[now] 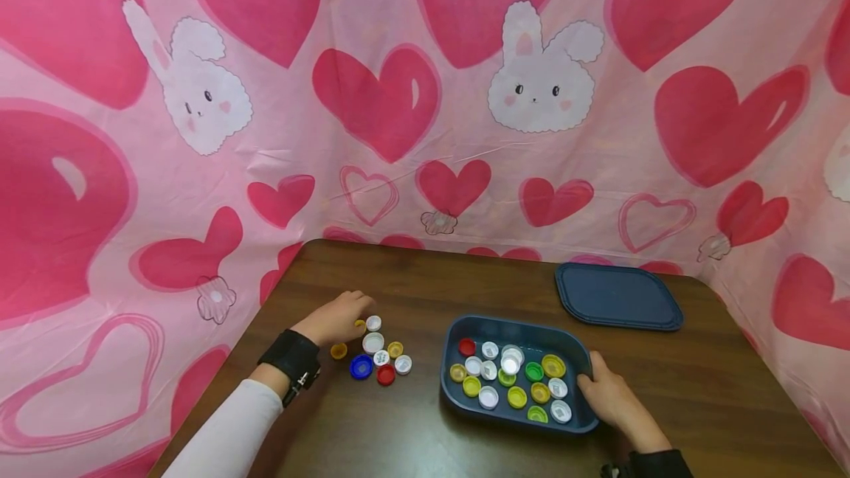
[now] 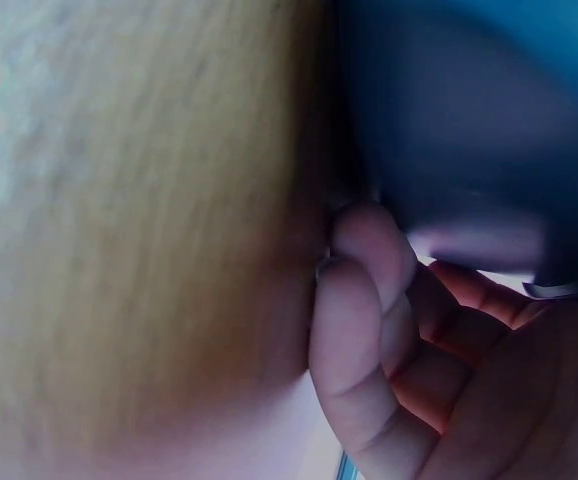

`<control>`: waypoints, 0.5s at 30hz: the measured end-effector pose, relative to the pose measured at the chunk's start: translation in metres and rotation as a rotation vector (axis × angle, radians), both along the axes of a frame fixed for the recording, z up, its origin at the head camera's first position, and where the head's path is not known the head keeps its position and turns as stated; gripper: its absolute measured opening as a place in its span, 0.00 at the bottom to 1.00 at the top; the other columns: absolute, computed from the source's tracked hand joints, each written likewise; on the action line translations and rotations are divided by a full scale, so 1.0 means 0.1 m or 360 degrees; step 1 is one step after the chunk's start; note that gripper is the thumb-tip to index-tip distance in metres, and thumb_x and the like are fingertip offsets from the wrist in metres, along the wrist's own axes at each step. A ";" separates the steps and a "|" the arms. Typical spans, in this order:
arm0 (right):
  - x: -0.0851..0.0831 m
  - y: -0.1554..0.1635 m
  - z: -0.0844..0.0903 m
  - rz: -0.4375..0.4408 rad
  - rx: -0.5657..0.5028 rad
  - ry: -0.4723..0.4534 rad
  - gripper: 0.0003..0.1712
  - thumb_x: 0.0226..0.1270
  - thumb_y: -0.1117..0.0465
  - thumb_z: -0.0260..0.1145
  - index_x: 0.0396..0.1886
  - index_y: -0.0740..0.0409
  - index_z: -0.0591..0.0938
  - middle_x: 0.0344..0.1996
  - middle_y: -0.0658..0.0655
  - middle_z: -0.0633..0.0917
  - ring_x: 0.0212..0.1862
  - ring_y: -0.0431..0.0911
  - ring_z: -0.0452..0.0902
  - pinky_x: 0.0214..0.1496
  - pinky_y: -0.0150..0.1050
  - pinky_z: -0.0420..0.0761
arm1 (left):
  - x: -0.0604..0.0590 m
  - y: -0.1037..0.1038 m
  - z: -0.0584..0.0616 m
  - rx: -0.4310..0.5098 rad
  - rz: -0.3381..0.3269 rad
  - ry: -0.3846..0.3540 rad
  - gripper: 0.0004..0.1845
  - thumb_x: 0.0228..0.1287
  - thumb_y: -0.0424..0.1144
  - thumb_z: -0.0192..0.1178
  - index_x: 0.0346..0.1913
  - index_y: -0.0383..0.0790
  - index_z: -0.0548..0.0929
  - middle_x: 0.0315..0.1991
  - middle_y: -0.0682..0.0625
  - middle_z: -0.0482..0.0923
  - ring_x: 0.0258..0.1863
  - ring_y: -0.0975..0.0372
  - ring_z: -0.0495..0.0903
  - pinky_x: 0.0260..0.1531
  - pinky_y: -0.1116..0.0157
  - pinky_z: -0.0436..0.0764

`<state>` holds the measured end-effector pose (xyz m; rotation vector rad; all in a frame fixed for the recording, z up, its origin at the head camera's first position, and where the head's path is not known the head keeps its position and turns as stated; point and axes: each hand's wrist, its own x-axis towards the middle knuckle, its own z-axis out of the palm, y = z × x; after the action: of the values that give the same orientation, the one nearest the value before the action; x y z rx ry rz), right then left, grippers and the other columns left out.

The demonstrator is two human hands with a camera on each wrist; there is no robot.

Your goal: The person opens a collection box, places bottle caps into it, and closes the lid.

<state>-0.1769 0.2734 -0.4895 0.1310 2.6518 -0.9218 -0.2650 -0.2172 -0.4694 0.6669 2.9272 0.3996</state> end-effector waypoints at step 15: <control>0.00 0.00 -0.01 0.0002 0.0019 0.0023 0.26 0.75 0.59 0.51 0.65 0.70 0.61 0.54 0.78 0.78 0.49 0.62 0.80 0.49 0.57 0.79 | 0.03 -0.09 -0.15 0.0062 0.0113 -0.0141 0.21 0.58 0.34 0.71 0.55 0.39 0.82 0.50 0.45 0.80 0.54 0.50 0.77 0.59 0.49 0.78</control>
<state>-0.1773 0.2738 -0.4904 0.1254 2.6709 -0.9101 -0.2625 -0.2261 -0.4844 0.5365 2.8718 0.4816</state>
